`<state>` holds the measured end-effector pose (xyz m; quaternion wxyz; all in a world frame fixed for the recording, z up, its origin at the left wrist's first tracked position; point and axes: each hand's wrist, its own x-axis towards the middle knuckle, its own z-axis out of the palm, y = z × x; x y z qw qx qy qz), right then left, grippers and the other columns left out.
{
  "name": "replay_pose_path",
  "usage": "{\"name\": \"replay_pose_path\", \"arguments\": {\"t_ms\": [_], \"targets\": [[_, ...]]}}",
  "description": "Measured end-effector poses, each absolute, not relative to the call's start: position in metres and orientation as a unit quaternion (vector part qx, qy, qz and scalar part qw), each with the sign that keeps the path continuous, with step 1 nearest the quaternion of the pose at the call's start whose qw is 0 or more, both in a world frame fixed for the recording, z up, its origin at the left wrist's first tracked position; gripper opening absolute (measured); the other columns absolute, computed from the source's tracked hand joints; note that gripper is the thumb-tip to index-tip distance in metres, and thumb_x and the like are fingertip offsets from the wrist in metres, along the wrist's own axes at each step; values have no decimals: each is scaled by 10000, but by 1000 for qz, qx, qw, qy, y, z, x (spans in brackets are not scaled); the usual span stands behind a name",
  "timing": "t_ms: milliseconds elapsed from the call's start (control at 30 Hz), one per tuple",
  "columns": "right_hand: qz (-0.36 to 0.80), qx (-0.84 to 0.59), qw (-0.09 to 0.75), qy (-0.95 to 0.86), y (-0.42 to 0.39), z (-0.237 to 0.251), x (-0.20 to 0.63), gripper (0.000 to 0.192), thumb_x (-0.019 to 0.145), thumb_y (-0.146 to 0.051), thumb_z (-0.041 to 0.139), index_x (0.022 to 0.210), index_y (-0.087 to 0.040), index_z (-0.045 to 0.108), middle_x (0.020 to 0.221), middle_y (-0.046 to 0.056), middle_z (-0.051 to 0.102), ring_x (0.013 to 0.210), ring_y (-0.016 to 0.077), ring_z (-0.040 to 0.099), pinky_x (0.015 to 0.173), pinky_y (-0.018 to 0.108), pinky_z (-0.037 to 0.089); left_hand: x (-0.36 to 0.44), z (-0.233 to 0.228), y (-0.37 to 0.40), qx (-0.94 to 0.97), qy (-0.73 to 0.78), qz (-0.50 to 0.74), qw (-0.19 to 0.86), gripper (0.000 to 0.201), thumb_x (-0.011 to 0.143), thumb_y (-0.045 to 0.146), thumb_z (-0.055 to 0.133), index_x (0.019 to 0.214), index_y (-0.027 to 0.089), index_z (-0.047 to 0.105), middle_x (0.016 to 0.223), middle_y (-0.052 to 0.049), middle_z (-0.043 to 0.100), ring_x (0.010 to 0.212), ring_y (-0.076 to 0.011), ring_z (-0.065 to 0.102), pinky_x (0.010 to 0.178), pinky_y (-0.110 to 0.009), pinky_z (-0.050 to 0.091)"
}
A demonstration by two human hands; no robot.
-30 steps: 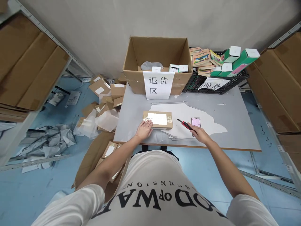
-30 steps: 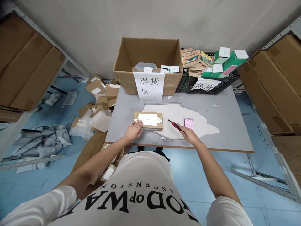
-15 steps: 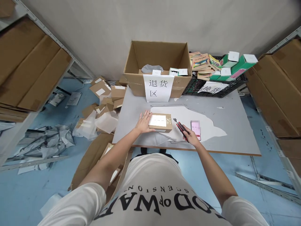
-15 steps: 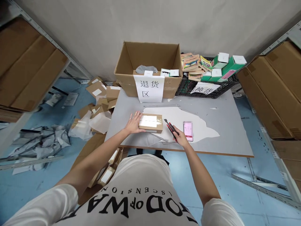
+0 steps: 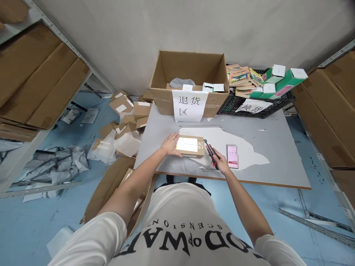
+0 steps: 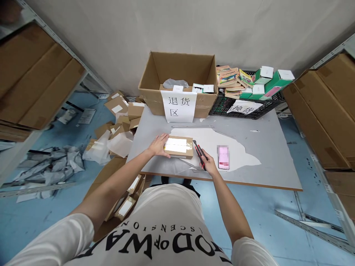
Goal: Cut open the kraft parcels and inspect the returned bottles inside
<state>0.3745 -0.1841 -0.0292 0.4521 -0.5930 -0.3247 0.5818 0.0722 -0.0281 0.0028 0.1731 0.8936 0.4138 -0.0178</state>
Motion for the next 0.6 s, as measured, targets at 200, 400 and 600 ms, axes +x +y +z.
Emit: {"name": "replay_pose_path", "arguments": {"t_ms": [200, 400, 600], "targets": [[578, -600, 446, -328, -184, -24, 371, 812, 756, -540, 628, 1446, -226, 338, 1064, 108, 664, 502, 94, 545, 383, 228, 413, 70, -2, -27, 896, 402, 19, 189, 1266, 451, 745, 694, 1419, 53, 263, 1448, -233, 350, 1379, -375, 250, 1126, -459, 233], [580, -609, 409, -353, -177, -16, 380, 794, 760, -550, 627, 1433, -211, 376, 942, 87, 685, 433, 84, 509, 342, 221, 373, 68, -8, -28, 896, 393, 47, 203, 1289, 417, 756, 702, 1415, 59, 277, 1443, -222, 357, 1380, -369, 251, 1143, -437, 223], [578, -618, 348, -403, -174, -9, 393, 749, 782, -535, 613, 1420, -199, 408, 727, 35, 667, 390, 78, 464, 328, 205, 343, 68, -12, -34, 887, 412, 56, 199, 1279, 421, 718, 733, 1421, 56, 290, 1449, -212, 350, 1379, -375, 244, 1113, -434, 304]]}}
